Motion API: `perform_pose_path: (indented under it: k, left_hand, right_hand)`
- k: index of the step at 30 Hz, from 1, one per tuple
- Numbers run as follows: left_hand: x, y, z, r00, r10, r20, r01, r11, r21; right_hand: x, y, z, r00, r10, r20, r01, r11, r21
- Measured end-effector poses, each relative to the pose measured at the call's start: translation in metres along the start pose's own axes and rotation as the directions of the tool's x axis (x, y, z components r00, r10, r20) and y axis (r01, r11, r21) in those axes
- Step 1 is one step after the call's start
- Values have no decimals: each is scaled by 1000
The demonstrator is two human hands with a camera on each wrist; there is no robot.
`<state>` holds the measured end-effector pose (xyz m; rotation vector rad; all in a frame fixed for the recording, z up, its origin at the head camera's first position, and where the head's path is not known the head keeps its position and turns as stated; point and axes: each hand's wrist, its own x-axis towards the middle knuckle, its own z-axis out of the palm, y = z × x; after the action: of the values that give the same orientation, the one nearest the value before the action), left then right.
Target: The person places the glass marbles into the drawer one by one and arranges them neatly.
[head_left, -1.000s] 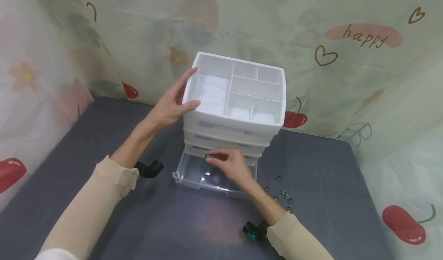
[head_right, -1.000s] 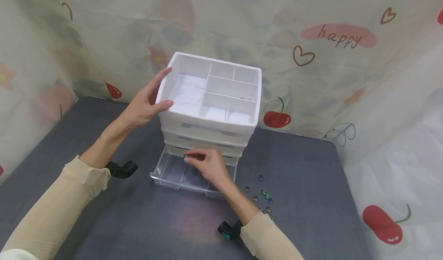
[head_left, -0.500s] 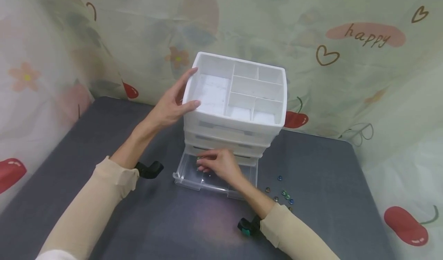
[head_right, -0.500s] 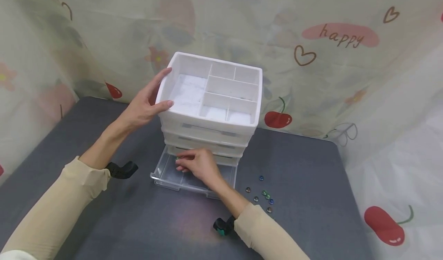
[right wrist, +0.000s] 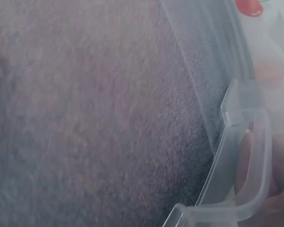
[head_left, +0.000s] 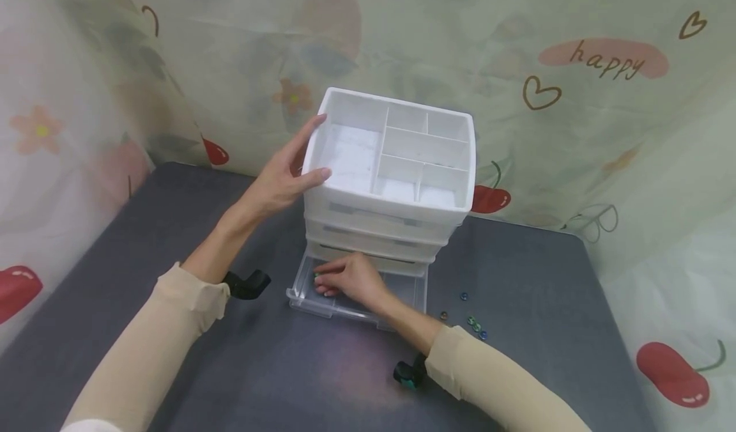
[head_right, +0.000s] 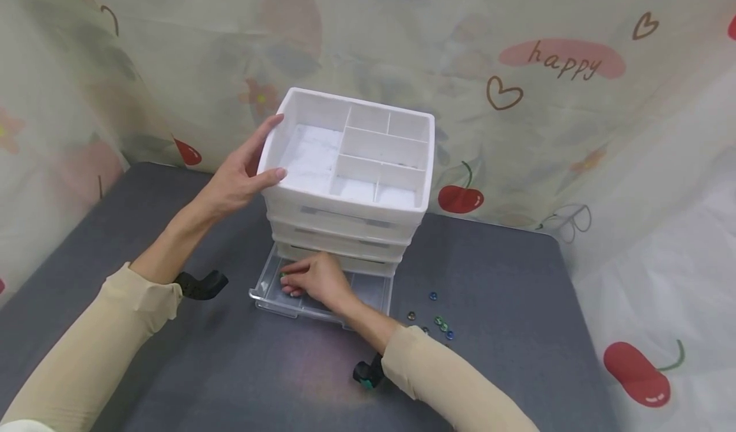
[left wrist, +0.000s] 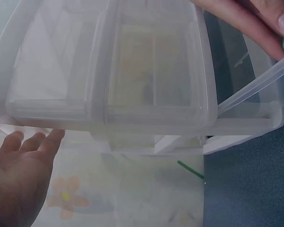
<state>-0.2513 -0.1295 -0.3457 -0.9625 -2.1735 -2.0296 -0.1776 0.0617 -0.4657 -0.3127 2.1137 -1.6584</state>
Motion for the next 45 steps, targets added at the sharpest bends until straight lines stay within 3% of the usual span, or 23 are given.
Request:
perform_pose_path:
  k: [5, 14, 24, 31, 36, 45]
  left_hand:
    - [0, 1, 1, 1000, -11, -3, 11, 1000, -1]
    - [1, 0, 2, 1000, -8, -3, 7, 999, -38]
    - [-1, -1, 1, 1000, 8, 2, -8, 1000, -13]
    - [1, -2, 1, 1000, 12, 10, -12, 1000, -7]
    - [0, -2, 1, 1000, 3, 0, -3, 1000, -2]
    - [1, -2, -1, 1000, -11, 9, 11, 1000, -16]
  right_hand:
    - [2, 3, 0, 999, 47, 7, -48, 998, 36]
    - [1, 3, 0, 995, 96, -1, -96, 995, 5]
    - [-3, -1, -2, 994, 106, 23, -106, 994, 26]
    - [-12, -9, -10, 997, 24, 67, -26, 999, 34]
    - [-20, -12, -16, 994, -68, 81, 71, 997, -38]
    - [-36, -20, -30, 983, -158, 89, 164, 984, -62]
